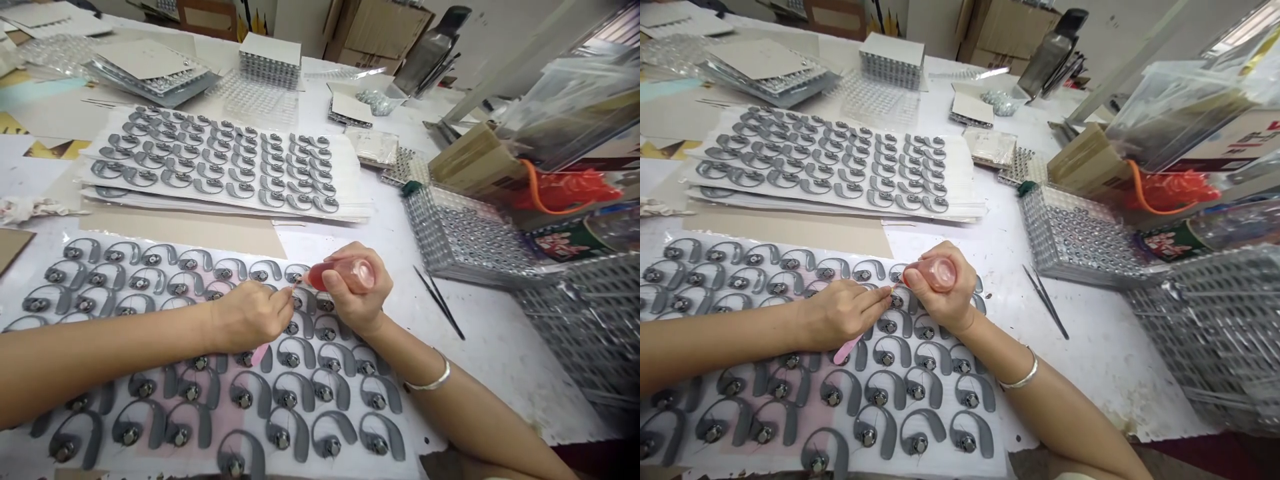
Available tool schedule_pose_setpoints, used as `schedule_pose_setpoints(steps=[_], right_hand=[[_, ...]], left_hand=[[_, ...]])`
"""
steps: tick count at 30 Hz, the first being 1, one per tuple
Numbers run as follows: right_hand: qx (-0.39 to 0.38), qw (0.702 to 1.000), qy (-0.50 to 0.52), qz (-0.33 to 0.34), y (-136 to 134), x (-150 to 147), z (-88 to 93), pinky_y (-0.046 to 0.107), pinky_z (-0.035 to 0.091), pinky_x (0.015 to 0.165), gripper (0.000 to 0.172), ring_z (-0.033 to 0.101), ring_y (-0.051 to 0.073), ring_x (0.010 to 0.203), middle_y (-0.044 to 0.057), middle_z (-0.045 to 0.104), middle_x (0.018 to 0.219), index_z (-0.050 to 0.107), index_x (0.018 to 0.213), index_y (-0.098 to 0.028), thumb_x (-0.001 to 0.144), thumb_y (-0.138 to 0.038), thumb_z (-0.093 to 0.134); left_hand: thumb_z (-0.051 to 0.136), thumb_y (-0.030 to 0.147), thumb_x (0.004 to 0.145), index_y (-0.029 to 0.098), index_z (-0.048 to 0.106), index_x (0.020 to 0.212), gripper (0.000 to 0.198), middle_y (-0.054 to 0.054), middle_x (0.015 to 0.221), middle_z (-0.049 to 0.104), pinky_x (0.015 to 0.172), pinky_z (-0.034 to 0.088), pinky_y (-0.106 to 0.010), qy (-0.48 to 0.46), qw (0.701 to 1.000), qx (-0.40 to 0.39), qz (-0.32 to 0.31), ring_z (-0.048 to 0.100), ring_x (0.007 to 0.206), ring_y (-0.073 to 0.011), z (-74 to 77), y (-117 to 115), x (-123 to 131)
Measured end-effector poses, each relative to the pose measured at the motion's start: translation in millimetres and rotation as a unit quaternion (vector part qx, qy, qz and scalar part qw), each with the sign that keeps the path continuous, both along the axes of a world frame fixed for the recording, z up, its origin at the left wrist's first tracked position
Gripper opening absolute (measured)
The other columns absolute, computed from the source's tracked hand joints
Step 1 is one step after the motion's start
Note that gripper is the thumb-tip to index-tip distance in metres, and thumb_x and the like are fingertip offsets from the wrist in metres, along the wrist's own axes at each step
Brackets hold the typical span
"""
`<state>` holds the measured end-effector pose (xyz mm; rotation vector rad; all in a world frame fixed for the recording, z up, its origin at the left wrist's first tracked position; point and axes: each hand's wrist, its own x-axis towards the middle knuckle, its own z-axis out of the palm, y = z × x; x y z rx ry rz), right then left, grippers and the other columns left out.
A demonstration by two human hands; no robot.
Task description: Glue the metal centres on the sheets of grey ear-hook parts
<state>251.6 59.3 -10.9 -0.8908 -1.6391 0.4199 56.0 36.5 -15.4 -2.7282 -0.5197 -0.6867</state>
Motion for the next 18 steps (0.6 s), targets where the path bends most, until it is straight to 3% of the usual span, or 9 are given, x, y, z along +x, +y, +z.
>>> schedule_pose_setpoints(steps=[18], right_hand=[[0.057, 0.998, -0.028, 0.004, 0.1, 1.8, -4.3, 0.029, 0.047, 0.051, 0.020, 0.056, 0.014, 0.058, 0.001, 0.057, 0.070, 0.056, 0.089, -0.018, 0.075, -0.025, 0.069]], left_hand=[[0.044, 0.003, 0.084, 0.008, 0.059, 0.078, 0.017, -0.013, 0.081, 0.070, 0.042, 0.054, -0.029, -0.009, 0.999, -0.031, -0.003, 0.062, 0.050, -0.0168, 2.0, -0.8, 0.7]])
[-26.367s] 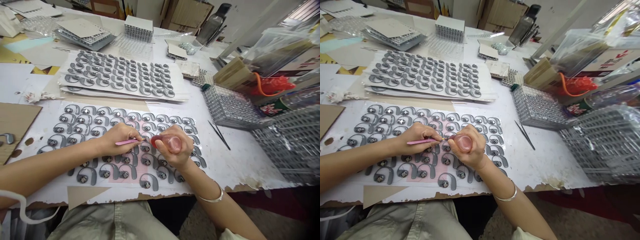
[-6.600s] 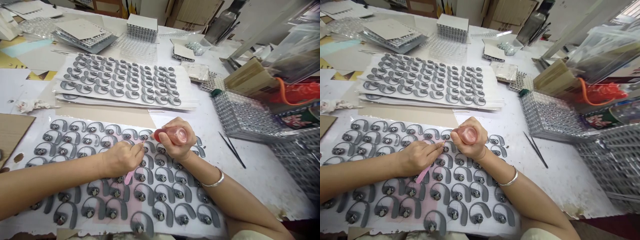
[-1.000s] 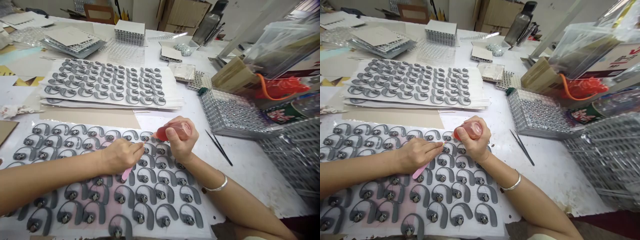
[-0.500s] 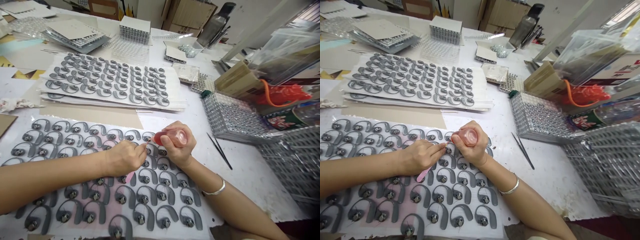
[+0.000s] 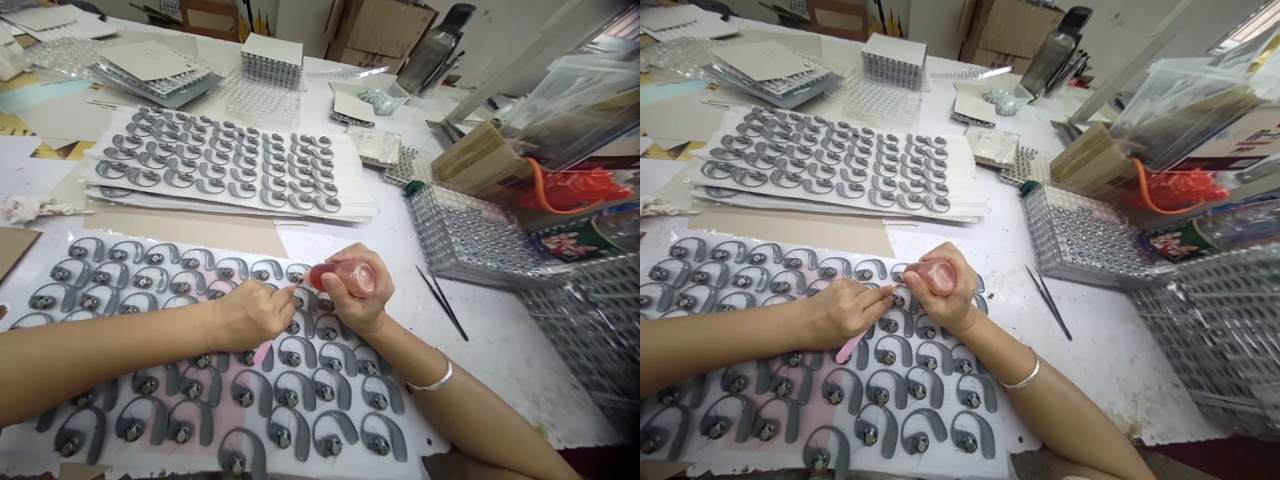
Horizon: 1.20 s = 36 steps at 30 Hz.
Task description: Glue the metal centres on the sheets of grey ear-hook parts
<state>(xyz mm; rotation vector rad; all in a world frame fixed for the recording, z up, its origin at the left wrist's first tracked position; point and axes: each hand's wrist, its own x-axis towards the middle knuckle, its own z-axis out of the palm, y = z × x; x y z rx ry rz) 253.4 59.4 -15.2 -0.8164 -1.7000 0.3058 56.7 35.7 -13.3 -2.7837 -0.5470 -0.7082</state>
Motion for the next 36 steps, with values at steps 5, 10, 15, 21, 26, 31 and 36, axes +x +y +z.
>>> schedule_pose_setpoints(steps=[5, 10, 15, 21, 26, 31, 36], right_hand=[[-0.002, 1.000, 0.004, 0.000, 0.8, -0.6, 0.4, 0.029, 0.047, 0.051, 0.020, 0.055, 0.013, 0.057, 0.001, 0.057, 0.071, 0.056, 0.089, -0.018, 0.075, -0.023, 0.069], [-0.004, 1.000, 0.007, -0.003, 0.1, -0.5, -1.1, 0.030, 0.048, 0.051, 0.020, 0.056, 0.014, 0.057, 0.001, 0.057, 0.071, 0.055, 0.090, -0.018, 0.075, -0.023, 0.068], [0.005, 1.000, 0.006, -0.009, -0.3, 0.7, -2.2, 0.030, 0.048, 0.050, 0.021, 0.056, 0.014, 0.058, 0.001, 0.057, 0.071, 0.055, 0.090, -0.018, 0.075, -0.024, 0.068], [0.014, 1.000, -0.001, -0.007, 1.0, 0.2, -0.7, 0.029, 0.047, 0.051, 0.020, 0.055, 0.013, 0.058, 0.001, 0.056, 0.071, 0.055, 0.089, -0.018, 0.075, -0.024, 0.069], [0.027, 1.000, -0.001, -0.007, 2.2, 0.3, -0.5, 0.029, 0.047, 0.051, 0.021, 0.055, 0.013, 0.059, 0.001, 0.056, 0.071, 0.055, 0.090, -0.018, 0.075, -0.023, 0.069], [0.033, 0.999, -0.010, -0.007, 2.5, 1.1, -0.4, 0.029, 0.047, 0.050, 0.022, 0.055, 0.013, 0.058, 0.001, 0.057, 0.071, 0.055, 0.091, -0.018, 0.075, -0.023, 0.069], [0.060, 0.998, -0.021, -0.001, 2.6, 1.2, -0.2, 0.028, 0.045, 0.049, 0.021, 0.053, 0.014, 0.058, 0.000, 0.057, 0.067, 0.055, 0.092, -0.019, 0.075, -0.021, 0.068]], left_hand=[[0.044, 0.002, 0.083, 0.008, 0.058, 0.079, 0.016, -0.013, 0.081, 0.070, 0.042, 0.054, -0.029, 0.004, 1.000, 0.003, 0.004, 0.061, 0.050, -0.0160, 0.5, -0.1, 0.2], [0.045, 0.003, 0.084, 0.008, 0.058, 0.078, 0.015, -0.012, 0.082, 0.070, 0.042, 0.054, -0.028, 0.003, 1.000, 0.002, 0.006, 0.062, 0.050, -0.0154, 0.7, 0.1, 0.1], [0.045, 0.003, 0.084, 0.008, 0.059, 0.079, 0.015, -0.012, 0.084, 0.070, 0.041, 0.054, -0.028, 0.000, 1.000, 0.002, 0.006, 0.062, 0.050, -0.0154, 0.9, -0.6, -0.3], [0.045, 0.003, 0.084, 0.007, 0.060, 0.081, 0.016, -0.013, 0.086, 0.070, 0.041, 0.054, -0.028, -0.001, 1.000, -0.004, 0.006, 0.061, 0.049, -0.0149, 0.6, -0.2, -0.2], [0.042, 0.004, 0.085, 0.008, 0.060, 0.082, 0.019, -0.012, 0.086, 0.070, 0.043, 0.054, -0.027, 0.011, 1.000, -0.007, 0.010, 0.061, 0.050, -0.0140, 0.8, -0.3, 0.2], [0.044, 0.003, 0.084, 0.006, 0.061, 0.084, 0.018, -0.012, 0.085, 0.070, 0.044, 0.055, -0.027, 0.002, 1.000, -0.006, 0.008, 0.062, 0.051, -0.0149, 1.1, -0.1, 0.1], [0.046, 0.002, 0.083, 0.005, 0.062, 0.084, 0.016, -0.012, 0.083, 0.070, 0.044, 0.056, -0.028, -0.002, 1.000, -0.010, 0.008, 0.062, 0.051, -0.0155, 0.2, 0.0, -0.6]])
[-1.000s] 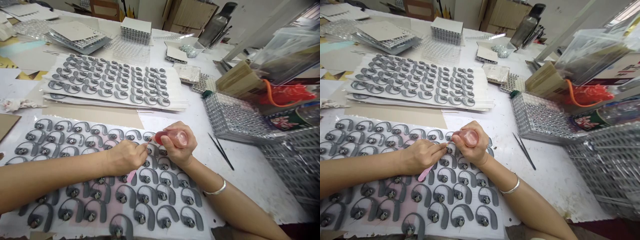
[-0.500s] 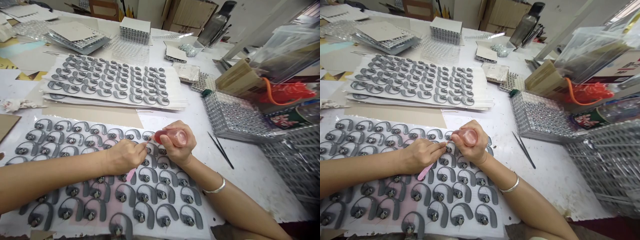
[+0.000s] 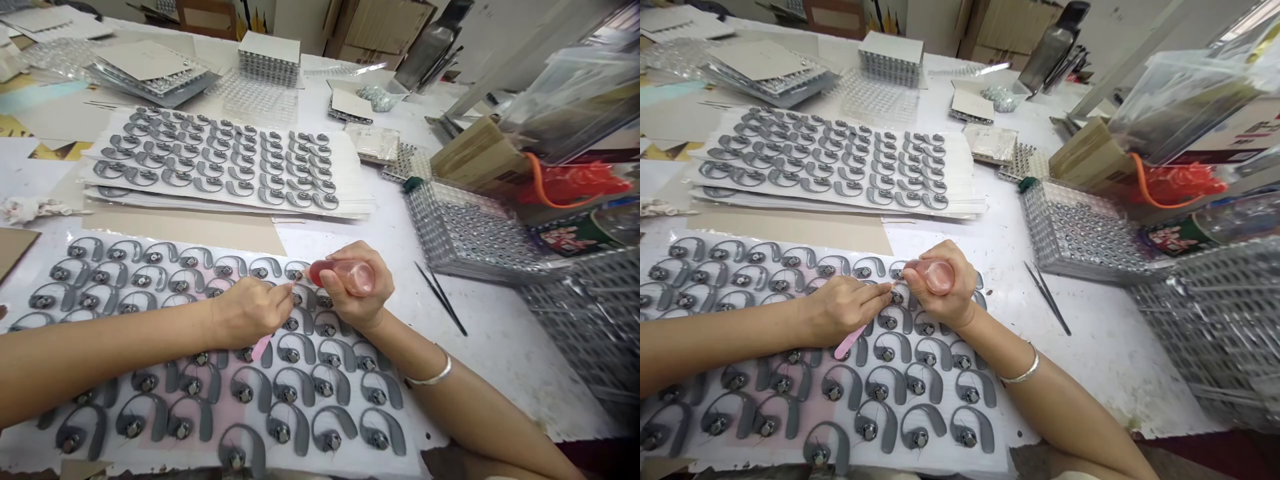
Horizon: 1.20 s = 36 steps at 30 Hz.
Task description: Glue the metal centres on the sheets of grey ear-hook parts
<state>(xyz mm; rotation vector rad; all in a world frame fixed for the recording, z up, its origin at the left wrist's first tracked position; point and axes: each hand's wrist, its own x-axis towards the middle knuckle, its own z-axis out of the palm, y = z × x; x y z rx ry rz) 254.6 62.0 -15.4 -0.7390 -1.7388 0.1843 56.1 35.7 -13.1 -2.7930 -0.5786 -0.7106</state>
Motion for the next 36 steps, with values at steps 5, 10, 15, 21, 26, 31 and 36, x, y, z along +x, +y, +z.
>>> schedule_pose_setpoints(steps=[5, 10, 15, 21, 26, 31, 36], right_hand=[[0.005, 1.000, -0.004, -0.011, -0.4, 0.5, 0.8, 0.029, 0.046, 0.049, 0.021, 0.053, 0.014, 0.059, 0.001, 0.058, 0.069, 0.055, 0.092, -0.019, 0.076, -0.023, 0.068], [0.002, 1.000, -0.007, -0.008, -1.6, 1.2, 0.9, 0.028, 0.045, 0.048, 0.020, 0.053, 0.014, 0.058, 0.000, 0.058, 0.068, 0.055, 0.091, -0.019, 0.075, -0.021, 0.068], [0.009, 0.999, 0.024, -0.021, -1.1, 3.9, -3.6, 0.030, 0.046, 0.048, 0.024, 0.053, 0.015, 0.059, 0.001, 0.058, 0.072, 0.055, 0.093, -0.020, 0.074, -0.025, 0.069], [0.006, 0.999, 0.026, -0.023, 0.6, 5.0, -3.5, 0.030, 0.045, 0.048, 0.020, 0.053, 0.014, 0.057, 0.001, 0.057, 0.071, 0.055, 0.090, -0.020, 0.076, -0.027, 0.067], [-0.007, 1.000, 0.020, -0.014, 0.7, 5.8, -5.7, 0.030, 0.046, 0.048, 0.023, 0.054, 0.015, 0.058, 0.001, 0.058, 0.071, 0.055, 0.092, -0.020, 0.074, -0.026, 0.068], [0.002, 1.000, 0.013, -0.008, 0.0, 4.1, -4.5, 0.029, 0.046, 0.048, 0.023, 0.054, 0.015, 0.057, 0.000, 0.058, 0.068, 0.054, 0.093, -0.020, 0.075, -0.025, 0.068], [0.010, 1.000, -0.001, -0.008, 0.0, 3.9, -3.3, 0.029, 0.046, 0.047, 0.023, 0.053, 0.015, 0.057, 0.000, 0.057, 0.068, 0.054, 0.092, -0.020, 0.075, -0.026, 0.068]], left_hand=[[0.048, 0.002, 0.082, 0.005, 0.062, 0.084, 0.015, -0.011, 0.080, 0.070, 0.042, 0.054, -0.029, -0.004, 1.000, 0.000, -0.003, 0.061, 0.049, -0.0159, 0.1, 0.1, -0.2], [0.046, 0.002, 0.084, 0.006, 0.061, 0.083, 0.015, -0.010, 0.080, 0.069, 0.044, 0.055, -0.027, 0.003, 1.000, 0.002, 0.000, 0.062, 0.050, -0.0147, 0.0, 0.4, -0.3], [0.045, 0.004, 0.085, 0.007, 0.060, 0.083, 0.016, -0.012, 0.084, 0.070, 0.044, 0.055, -0.027, 0.011, 1.000, 0.002, 0.004, 0.063, 0.052, -0.0147, -1.4, -0.1, -0.9], [0.044, 0.004, 0.085, 0.007, 0.060, 0.085, 0.016, -0.014, 0.089, 0.070, 0.045, 0.056, -0.027, 0.013, 1.000, -0.003, 0.003, 0.066, 0.058, -0.0158, -3.0, -0.1, -1.6], [0.043, 0.003, 0.086, 0.006, 0.061, 0.085, 0.017, -0.013, 0.087, 0.070, 0.044, 0.055, -0.027, 0.005, 1.000, -0.008, 0.001, 0.066, 0.058, -0.0161, -1.2, 0.2, -1.4], [0.043, 0.003, 0.086, 0.006, 0.061, 0.086, 0.019, -0.013, 0.087, 0.071, 0.043, 0.054, -0.027, -0.001, 1.000, -0.007, 0.002, 0.065, 0.055, -0.0155, -0.2, 0.2, -1.2], [0.045, 0.003, 0.085, 0.005, 0.061, 0.086, 0.017, -0.012, 0.086, 0.071, 0.046, 0.056, -0.026, -0.007, 1.000, -0.016, 0.000, 0.066, 0.057, -0.0160, 0.1, 0.3, -1.1]])
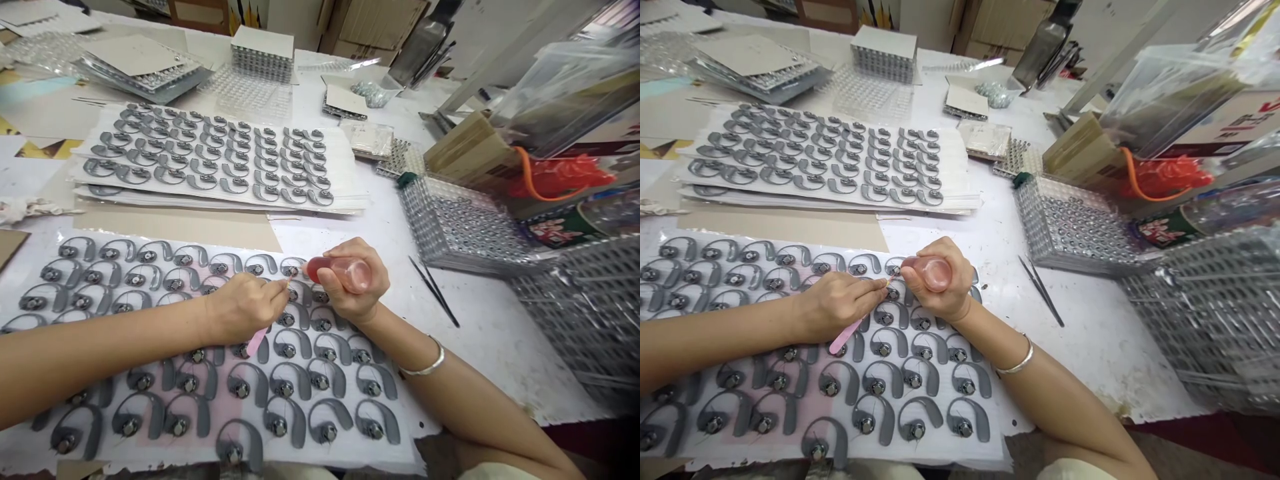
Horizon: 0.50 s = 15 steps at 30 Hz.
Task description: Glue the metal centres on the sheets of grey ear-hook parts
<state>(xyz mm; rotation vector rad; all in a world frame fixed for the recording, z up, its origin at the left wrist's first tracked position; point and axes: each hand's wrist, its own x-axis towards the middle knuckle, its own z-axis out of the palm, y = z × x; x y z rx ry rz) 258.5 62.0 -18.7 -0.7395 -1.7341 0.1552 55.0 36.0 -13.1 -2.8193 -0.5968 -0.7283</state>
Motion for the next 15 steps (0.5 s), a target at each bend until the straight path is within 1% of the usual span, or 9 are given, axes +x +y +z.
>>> schedule_pose_setpoints(steps=[5, 9, 15], right_hand=[[0.016, 1.000, -0.008, 0.003, -0.8, 2.0, -0.7, 0.029, 0.045, 0.047, 0.025, 0.052, 0.014, 0.057, 0.001, 0.058, 0.069, 0.055, 0.094, -0.020, 0.074, -0.025, 0.068], [0.023, 1.000, -0.014, 0.008, -2.4, 0.8, 3.1, 0.029, 0.043, 0.045, 0.023, 0.051, 0.015, 0.054, 0.000, 0.058, 0.066, 0.055, 0.093, -0.021, 0.075, -0.023, 0.067], [0.039, 0.999, -0.025, 0.008, -3.5, 0.2, 6.4, 0.028, 0.043, 0.044, 0.022, 0.051, 0.014, 0.054, 0.001, 0.058, 0.067, 0.055, 0.093, -0.020, 0.075, -0.023, 0.067]], left_hand=[[0.045, 0.004, 0.086, 0.006, 0.060, 0.084, 0.016, -0.011, 0.078, 0.069, 0.051, 0.057, -0.026, 0.003, 1.000, -0.013, 0.000, 0.067, 0.061, -0.0162, -0.1, 0.9, -0.1], [0.043, 0.005, 0.087, 0.007, 0.060, 0.084, 0.018, -0.012, 0.081, 0.069, 0.050, 0.056, -0.026, 0.015, 0.999, -0.029, 0.010, 0.066, 0.061, -0.0159, -0.5, 1.5, -1.7], [0.044, 0.010, 0.087, 0.009, 0.061, 0.090, 0.017, -0.012, 0.084, 0.069, 0.055, 0.055, -0.025, 0.034, 0.996, -0.079, 0.023, 0.067, 0.070, -0.0165, -0.4, 2.3, -4.6]])
